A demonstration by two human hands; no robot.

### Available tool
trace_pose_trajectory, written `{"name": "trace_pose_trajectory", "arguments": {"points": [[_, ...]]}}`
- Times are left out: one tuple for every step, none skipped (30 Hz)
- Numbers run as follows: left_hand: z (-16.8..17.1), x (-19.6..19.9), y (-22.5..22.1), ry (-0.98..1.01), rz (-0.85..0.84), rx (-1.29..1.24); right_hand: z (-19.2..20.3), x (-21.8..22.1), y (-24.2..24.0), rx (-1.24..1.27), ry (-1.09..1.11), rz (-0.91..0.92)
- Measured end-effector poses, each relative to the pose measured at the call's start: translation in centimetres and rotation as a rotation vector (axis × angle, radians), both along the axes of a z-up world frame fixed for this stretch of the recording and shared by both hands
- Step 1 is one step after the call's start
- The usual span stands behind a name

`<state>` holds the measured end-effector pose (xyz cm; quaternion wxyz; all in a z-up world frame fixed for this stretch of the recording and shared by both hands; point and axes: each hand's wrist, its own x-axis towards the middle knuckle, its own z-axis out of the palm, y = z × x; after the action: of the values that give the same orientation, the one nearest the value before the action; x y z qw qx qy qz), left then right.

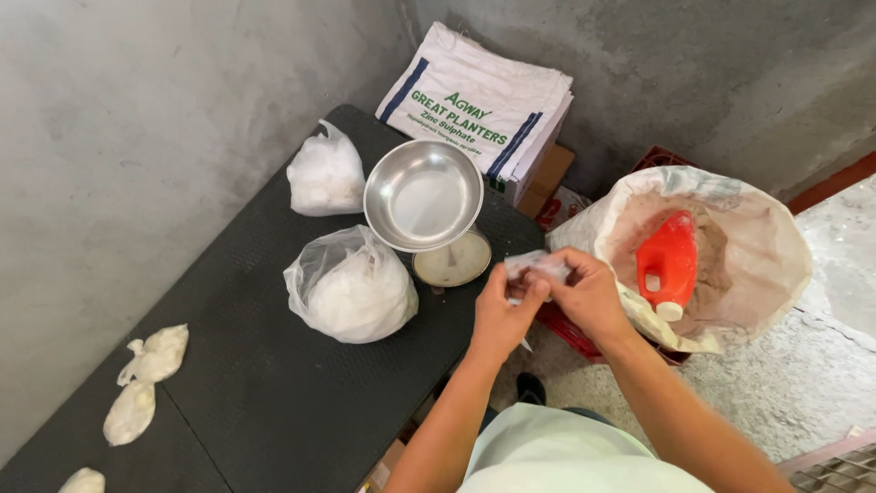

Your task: The recorder is weighing and bagging white fertilizer powder from a large sack using a red scoop and a mechanical scale.

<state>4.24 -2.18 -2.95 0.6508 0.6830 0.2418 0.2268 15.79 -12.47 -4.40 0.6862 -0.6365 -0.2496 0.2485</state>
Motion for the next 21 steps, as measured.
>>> {"name": "trace_pose_trajectory", "arguments": {"points": [[-0.6, 0.4, 0.5, 0.002, 0.004, -0.004, 0.3, -0.4, -0.2, -0.004, 0.002, 0.004], [-1.3, 0.9, 0.9, -0.054, 0.022, -0.119, 0.7, -0.7, -0.4, -0.043, -0.079, 0.071], [-1.9, 1.3, 1.3, -0.111, 0.042, -0.235, 1.1, -1.1, -0.7, -0.081, -0.160, 0.138], [-2.4, 1.3, 1.7, -0.112, 0.045, -0.236, 0.7, -1.0, -0.8, -0.082, -0.161, 0.141], [-2.8, 1.3, 2.0, -0.123, 0.070, -0.294, 0.4, -1.0, -1.0, -0.076, -0.005, 0.217], [-3.3, 1.3, 2.4, -0.134, 0.093, -0.348, 0.1, -0.9, -1.1, -0.066, 0.151, 0.289], [-3.2, 1.2, 2.4, -0.135, 0.093, -0.346, -0.3, -0.7, -1.3, -0.064, 0.150, 0.290], [-3.1, 1.0, 2.4, -0.139, 0.099, -0.304, -0.6, -0.6, -1.4, -0.023, 0.270, 0.257], [-3.0, 0.9, 2.4, -0.143, 0.106, -0.262, -0.9, -0.5, -1.6, 0.018, 0.390, 0.224], [-2.7, 0.7, 2.3, -0.142, 0.102, -0.259, -1.5, -0.1, -1.5, 0.022, 0.391, 0.221], [-2.4, 0.4, 2.1, -0.129, 0.084, -0.249, -2.1, 0.3, -1.4, 0.084, 0.496, 0.159], [-2.0, 0.2, 2.0, -0.118, 0.068, -0.238, -2.6, 0.7, -1.2, 0.146, 0.600, 0.099], [-2.1, 0.1, 2.2, -0.118, 0.066, -0.234, -2.6, 0.9, -1.2, 0.151, 0.599, 0.099], [-2.2, 0.0, 2.4, -0.096, 0.070, -0.217, -2.5, 1.2, -1.2, 0.214, 0.698, 0.082], [-2.4, -0.1, 2.5, -0.073, 0.075, -0.200, -2.6, 1.4, -1.2, 0.278, 0.796, 0.066], [-3.9, -0.3, 3.0, -0.074, 0.077, -0.201, -2.7, 1.7, -1.2, 0.276, 0.796, 0.067], [-5.4, -0.5, 3.6, -0.069, 0.097, -0.208, -2.9, 2.0, -1.2, 0.350, 0.832, 0.047], [-7.0, -0.7, 4.1, -0.064, 0.118, -0.217, -3.1, 2.3, -1.2, 0.422, 0.869, 0.026], [-7.1, -1.0, 4.4, -0.064, 0.122, -0.219, -3.2, 2.8, -1.4, 0.419, 0.870, 0.029], [-7.2, -1.3, 4.7, -0.067, 0.157, -0.343, -3.3, 3.2, -1.6, 0.433, 0.839, -0.008], [-7.3, -1.5, 5.0, -0.071, 0.193, -0.468, -3.4, 3.6, -1.8, 0.447, 0.808, -0.044]]}}
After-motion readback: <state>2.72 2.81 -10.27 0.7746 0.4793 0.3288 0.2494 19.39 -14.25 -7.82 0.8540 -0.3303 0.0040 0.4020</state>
